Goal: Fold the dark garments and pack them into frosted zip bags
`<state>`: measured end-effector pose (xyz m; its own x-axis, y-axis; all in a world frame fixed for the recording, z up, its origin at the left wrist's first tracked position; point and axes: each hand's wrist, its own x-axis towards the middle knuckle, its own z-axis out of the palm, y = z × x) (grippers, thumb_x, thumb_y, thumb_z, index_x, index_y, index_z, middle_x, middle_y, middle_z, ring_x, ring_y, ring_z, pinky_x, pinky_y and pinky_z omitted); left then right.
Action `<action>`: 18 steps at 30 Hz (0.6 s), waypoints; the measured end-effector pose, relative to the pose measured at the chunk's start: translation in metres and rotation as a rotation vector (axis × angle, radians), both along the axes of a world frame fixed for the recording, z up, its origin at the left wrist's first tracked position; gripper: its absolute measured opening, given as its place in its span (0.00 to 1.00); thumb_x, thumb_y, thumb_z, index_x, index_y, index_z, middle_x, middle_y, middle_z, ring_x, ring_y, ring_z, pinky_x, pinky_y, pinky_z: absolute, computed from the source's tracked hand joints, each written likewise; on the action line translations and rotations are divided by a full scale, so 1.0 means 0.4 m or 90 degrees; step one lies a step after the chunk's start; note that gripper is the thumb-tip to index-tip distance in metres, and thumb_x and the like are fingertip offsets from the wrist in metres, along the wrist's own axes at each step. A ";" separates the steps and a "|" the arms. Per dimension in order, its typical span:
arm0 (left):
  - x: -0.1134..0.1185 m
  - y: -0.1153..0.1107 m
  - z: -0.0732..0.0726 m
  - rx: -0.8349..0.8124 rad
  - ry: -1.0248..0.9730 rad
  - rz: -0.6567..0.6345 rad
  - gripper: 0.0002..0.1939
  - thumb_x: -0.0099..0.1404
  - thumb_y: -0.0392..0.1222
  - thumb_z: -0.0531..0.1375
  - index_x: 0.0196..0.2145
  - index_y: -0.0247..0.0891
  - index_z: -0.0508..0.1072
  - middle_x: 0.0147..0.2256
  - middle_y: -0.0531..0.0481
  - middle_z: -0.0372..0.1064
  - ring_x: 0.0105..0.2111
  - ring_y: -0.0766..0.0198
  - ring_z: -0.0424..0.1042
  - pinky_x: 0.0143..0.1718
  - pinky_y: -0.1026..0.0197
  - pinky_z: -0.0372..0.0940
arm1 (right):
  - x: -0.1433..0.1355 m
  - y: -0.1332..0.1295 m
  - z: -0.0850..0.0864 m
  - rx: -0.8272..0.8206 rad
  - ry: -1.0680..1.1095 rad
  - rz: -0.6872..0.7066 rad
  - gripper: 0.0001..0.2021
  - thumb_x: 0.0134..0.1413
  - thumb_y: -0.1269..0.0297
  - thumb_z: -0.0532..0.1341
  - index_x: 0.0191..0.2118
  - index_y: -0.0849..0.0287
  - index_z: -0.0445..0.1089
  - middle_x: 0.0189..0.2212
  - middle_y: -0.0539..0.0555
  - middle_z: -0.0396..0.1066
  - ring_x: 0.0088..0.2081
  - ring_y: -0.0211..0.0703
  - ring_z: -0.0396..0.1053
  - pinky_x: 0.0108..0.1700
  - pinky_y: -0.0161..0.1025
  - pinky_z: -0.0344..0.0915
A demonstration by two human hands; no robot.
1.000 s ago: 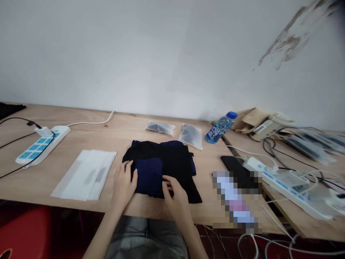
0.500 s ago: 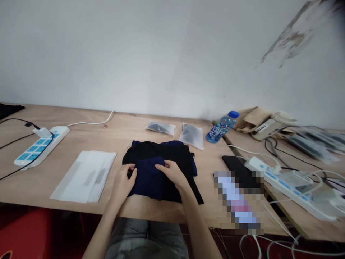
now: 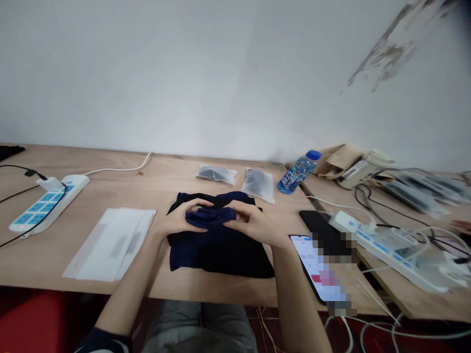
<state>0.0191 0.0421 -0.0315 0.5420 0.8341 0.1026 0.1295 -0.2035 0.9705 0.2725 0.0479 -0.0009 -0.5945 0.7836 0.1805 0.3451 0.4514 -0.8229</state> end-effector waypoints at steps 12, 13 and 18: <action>0.040 -0.175 -0.134 0.420 0.146 0.230 0.22 0.58 0.23 0.53 0.45 0.43 0.74 0.48 0.49 0.75 0.54 0.57 0.69 0.60 0.42 0.58 | 0.012 -0.180 -0.123 0.075 0.058 -0.149 0.16 0.50 0.76 0.57 0.43 0.52 0.72 0.47 0.54 0.73 0.51 0.47 0.69 0.55 0.49 0.65; 0.038 -0.204 -0.167 0.405 0.160 0.216 0.23 0.58 0.23 0.53 0.46 0.43 0.74 0.49 0.49 0.75 0.56 0.56 0.68 0.60 0.41 0.58 | 0.015 -0.207 -0.152 0.058 0.036 -0.157 0.17 0.49 0.76 0.57 0.43 0.52 0.73 0.50 0.54 0.72 0.52 0.48 0.69 0.56 0.50 0.64; 0.027 -0.298 -0.250 0.279 0.196 0.184 0.27 0.59 0.23 0.51 0.49 0.47 0.73 0.52 0.51 0.72 0.57 0.59 0.66 0.61 0.42 0.57 | 0.039 -0.293 -0.245 -0.023 -0.021 -0.137 0.24 0.46 0.80 0.54 0.48 0.51 0.71 0.58 0.52 0.66 0.66 0.48 0.52 0.63 0.53 0.58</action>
